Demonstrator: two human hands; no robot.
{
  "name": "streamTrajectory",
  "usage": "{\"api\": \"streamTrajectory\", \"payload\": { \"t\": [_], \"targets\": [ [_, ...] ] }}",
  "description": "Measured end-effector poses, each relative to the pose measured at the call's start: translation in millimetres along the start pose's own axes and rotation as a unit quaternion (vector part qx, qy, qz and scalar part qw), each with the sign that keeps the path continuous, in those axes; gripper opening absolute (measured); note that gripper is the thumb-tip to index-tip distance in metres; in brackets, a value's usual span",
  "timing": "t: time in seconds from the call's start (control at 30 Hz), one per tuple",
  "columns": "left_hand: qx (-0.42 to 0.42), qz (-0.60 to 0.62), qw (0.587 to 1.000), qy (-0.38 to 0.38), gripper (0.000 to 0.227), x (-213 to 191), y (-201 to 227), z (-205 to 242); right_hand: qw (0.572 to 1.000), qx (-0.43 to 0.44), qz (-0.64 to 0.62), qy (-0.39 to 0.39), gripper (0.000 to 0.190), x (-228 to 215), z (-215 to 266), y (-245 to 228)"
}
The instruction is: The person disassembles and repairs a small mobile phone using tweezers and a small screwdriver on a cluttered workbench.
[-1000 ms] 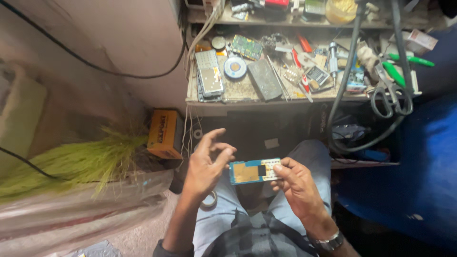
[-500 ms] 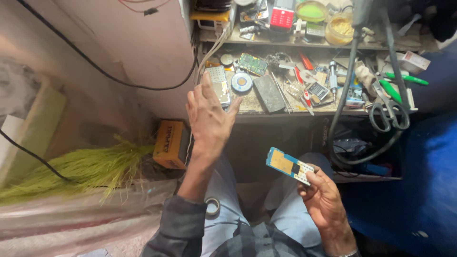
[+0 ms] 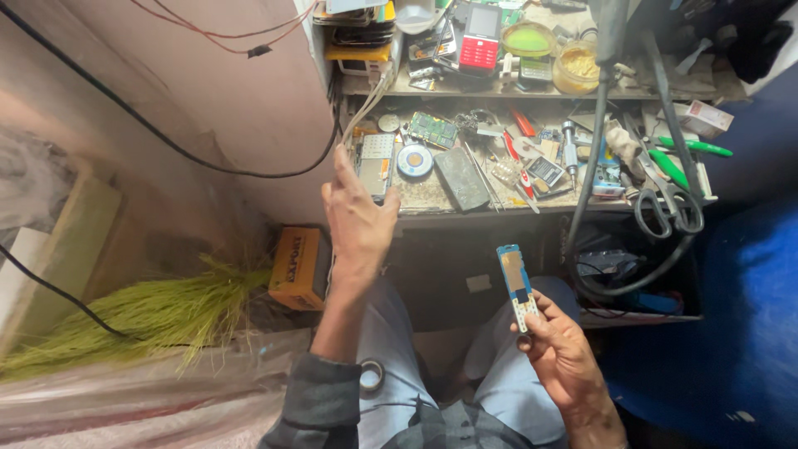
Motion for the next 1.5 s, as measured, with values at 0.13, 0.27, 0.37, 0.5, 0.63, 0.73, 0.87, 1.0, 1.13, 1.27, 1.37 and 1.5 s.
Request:
{"api": "streamTrajectory", "payload": {
  "t": [0.13,0.27,0.37,0.5,0.63,0.73,0.87,1.0,1.13,1.27,1.37,1.5],
  "targets": [
    [0.028,0.037,0.999,0.024,0.101,0.9,-10.1,-1.2,1.000,0.007,0.016,-0.005,0.032,-2.2,-1.4,1.0],
    [0.043,0.085,0.995,0.014,0.105,-13.0,-9.1,4.9,0.999,0.021,0.021,-0.019,0.019,-4.1,-4.5,-2.4],
    [0.086,0.115,0.989,-0.018,0.109,-31.1,-4.9,26.2,0.999,0.017,0.036,-0.033,0.014,0.2,-8.2,-13.8],
    [0.184,0.175,0.964,-0.083,0.111,-44.3,-1.5,67.2,0.997,0.015,0.059,-0.038,0.018,23.7,-7.0,-35.6],
    [0.177,0.221,0.939,-0.194,0.109,-44.2,-5.9,108.6,0.993,0.037,0.106,0.043,0.031,46.7,0.8,-47.5],
    [0.194,0.251,0.912,-0.259,0.107,-38.1,-12.7,126.1,0.992,0.073,0.097,-0.042,0.023,42.0,2.7,-40.1],
    [0.213,0.282,0.883,-0.310,0.106,-32.0,-17.9,136.1,0.981,0.107,0.148,-0.061,0.026,28.9,7.7,-23.6],
    [0.168,0.371,0.855,-0.321,0.110,-26.4,-23.9,143.8,0.986,0.093,0.127,-0.045,0.029,31.5,11.5,-8.0],
    [0.015,0.585,0.757,-0.291,0.111,-10.1,-17.7,167.1,0.993,0.056,0.083,-0.055,0.028,38.8,15.3,8.0],
    [-0.121,0.664,0.700,-0.232,0.095,16.7,0.4,199.4,0.997,0.011,0.075,-0.002,0.025,38.0,19.2,35.1],
    [-0.192,0.682,0.672,-0.216,0.077,37.1,3.5,207.3,0.997,0.023,0.078,-0.005,0.023,34.7,23.2,51.1],
    [-0.266,0.715,0.621,-0.180,0.064,46.9,-3.0,208.9,0.995,0.046,0.093,0.006,0.021,30.7,26.2,48.7]
  ]
}}
Point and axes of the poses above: each hand's wrist, its own z-axis away from the middle knuckle, its own x-axis out of the palm, y = z × x, the point moved 1 cm from there along -z, towards the middle knuckle, and after that the axes turned 8 degrees about -z, right-handed, at the moved point
